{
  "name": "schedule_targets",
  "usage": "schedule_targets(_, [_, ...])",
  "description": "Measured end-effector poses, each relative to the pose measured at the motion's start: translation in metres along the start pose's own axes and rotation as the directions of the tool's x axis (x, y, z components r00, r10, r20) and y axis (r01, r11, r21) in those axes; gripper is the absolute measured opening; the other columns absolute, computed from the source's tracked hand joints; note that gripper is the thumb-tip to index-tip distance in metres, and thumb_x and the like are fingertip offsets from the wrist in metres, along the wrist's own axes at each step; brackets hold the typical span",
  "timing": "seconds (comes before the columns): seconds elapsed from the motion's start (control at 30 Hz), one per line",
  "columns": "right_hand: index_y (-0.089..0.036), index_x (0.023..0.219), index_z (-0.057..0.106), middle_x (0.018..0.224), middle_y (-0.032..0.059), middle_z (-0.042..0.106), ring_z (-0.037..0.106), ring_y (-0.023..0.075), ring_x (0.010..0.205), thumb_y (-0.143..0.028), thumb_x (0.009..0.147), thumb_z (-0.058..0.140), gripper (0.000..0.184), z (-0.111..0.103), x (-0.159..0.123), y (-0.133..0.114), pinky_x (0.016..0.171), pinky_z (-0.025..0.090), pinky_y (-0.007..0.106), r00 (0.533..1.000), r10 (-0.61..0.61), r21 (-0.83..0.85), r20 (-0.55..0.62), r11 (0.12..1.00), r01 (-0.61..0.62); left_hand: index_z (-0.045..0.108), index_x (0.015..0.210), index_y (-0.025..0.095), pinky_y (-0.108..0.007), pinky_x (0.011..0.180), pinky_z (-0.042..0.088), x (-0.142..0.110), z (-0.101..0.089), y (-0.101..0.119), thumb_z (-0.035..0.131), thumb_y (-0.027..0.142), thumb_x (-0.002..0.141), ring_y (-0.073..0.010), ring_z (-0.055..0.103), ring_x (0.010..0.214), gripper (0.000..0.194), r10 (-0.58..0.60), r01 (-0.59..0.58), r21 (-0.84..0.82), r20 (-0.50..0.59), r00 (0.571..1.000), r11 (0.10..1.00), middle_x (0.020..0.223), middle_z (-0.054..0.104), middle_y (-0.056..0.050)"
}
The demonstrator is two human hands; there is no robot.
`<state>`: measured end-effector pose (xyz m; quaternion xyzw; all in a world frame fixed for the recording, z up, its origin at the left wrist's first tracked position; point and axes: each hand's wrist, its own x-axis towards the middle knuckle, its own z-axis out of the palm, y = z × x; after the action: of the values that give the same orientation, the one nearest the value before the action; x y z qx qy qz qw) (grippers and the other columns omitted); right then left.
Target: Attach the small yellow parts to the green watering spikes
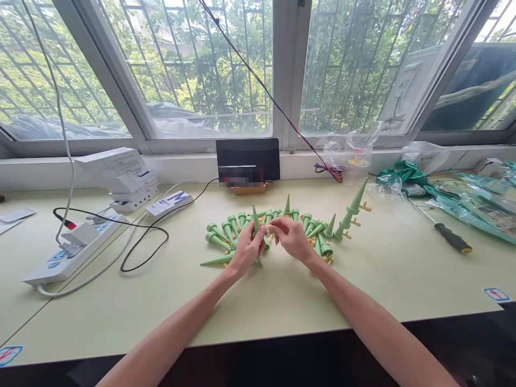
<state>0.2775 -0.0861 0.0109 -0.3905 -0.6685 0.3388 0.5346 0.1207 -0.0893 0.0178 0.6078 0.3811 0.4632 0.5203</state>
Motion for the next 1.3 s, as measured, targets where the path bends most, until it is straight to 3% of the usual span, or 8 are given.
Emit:
schedule_targets(0.43, [-0.019, 0.066, 0.053, 0.052, -0.0019, 0.052, 0.047, 0.0116, 0.046, -0.056, 0.095, 0.046, 0.047, -0.0012, 0.001, -0.0033, 0.051, 0.04, 0.025, 1.0, 0.013, -0.165, 0.01, 0.986, -0.012, 0.044, 0.083, 0.021, -0.019, 0.039, 0.024, 0.0002, -0.0002, -0.0019, 0.054, 0.045, 0.092, -0.0071, 0.034, 0.039, 0.028, -0.034, 0.033, 0.05, 0.019, 0.999, 0.998, 0.05, 0.041, 0.008])
schedule_targets(0.53, [-0.019, 0.071, 0.056, 0.056, -0.001, 0.055, 0.049, 0.0117, 0.048, -0.054, 0.096, 0.046, 0.044, -0.0008, 0.0007, -0.0035, 0.051, 0.041, 0.025, 1.0, 0.013, -0.172, 0.008, 0.985, -0.012, 0.043, 0.082, 0.021, -0.019, 0.039, 0.025, 0.0004, 0.0001, -0.0015, 0.054, 0.044, 0.092, -0.0073, 0.034, 0.039, 0.027, -0.033, 0.033, 0.054, 0.008, 0.999, 0.998, 0.049, 0.04, 0.008])
schedule_targets(0.73, [-0.019, 0.104, 0.06, 0.08, 0.003, 0.066, 0.055, 0.0119, 0.053, -0.045, 0.093, 0.055, 0.028, -0.001, 0.0002, -0.0003, 0.051, 0.045, 0.025, 0.999, 0.002, -0.109, 0.04, 0.994, 0.003, 0.042, 0.082, 0.021, -0.019, 0.039, 0.025, 0.0008, 0.0011, 0.0005, 0.052, 0.044, 0.093, -0.0073, 0.033, 0.04, 0.027, -0.03, 0.031, 0.064, -0.02, 0.999, 0.997, 0.049, 0.039, 0.008])
schedule_targets(0.87, [-0.019, 0.095, 0.062, 0.085, 0.0046, 0.067, 0.057, 0.0125, 0.058, -0.041, 0.093, 0.056, 0.023, -0.0009, 0.0011, 0.0016, 0.053, 0.047, 0.025, 0.998, -0.023, -0.099, 0.052, 0.995, 0.028, 0.042, 0.083, 0.022, -0.018, 0.039, 0.024, 0.0008, 0.0001, -0.0015, 0.052, 0.045, 0.093, -0.0071, 0.033, 0.04, 0.027, -0.033, 0.035, 0.067, -0.017, 0.999, 0.997, 0.05, 0.039, 0.008])
schedule_targets(1.3, [-0.019, 0.077, 0.059, 0.056, -0.0016, 0.054, 0.049, 0.0126, 0.051, -0.036, 0.094, 0.05, 0.026, -0.0018, 0.001, -0.0044, 0.051, 0.039, 0.024, 0.999, -0.007, -0.165, 0.052, 0.986, 0.016, 0.043, 0.083, 0.022, -0.019, 0.039, 0.024, 0.0013, -0.0001, -0.0028, 0.053, 0.045, 0.092, -0.0078, 0.034, 0.041, 0.027, -0.019, 0.019, 0.092, 0.001, 1.0, 0.996, 0.05, 0.038, 0.008])
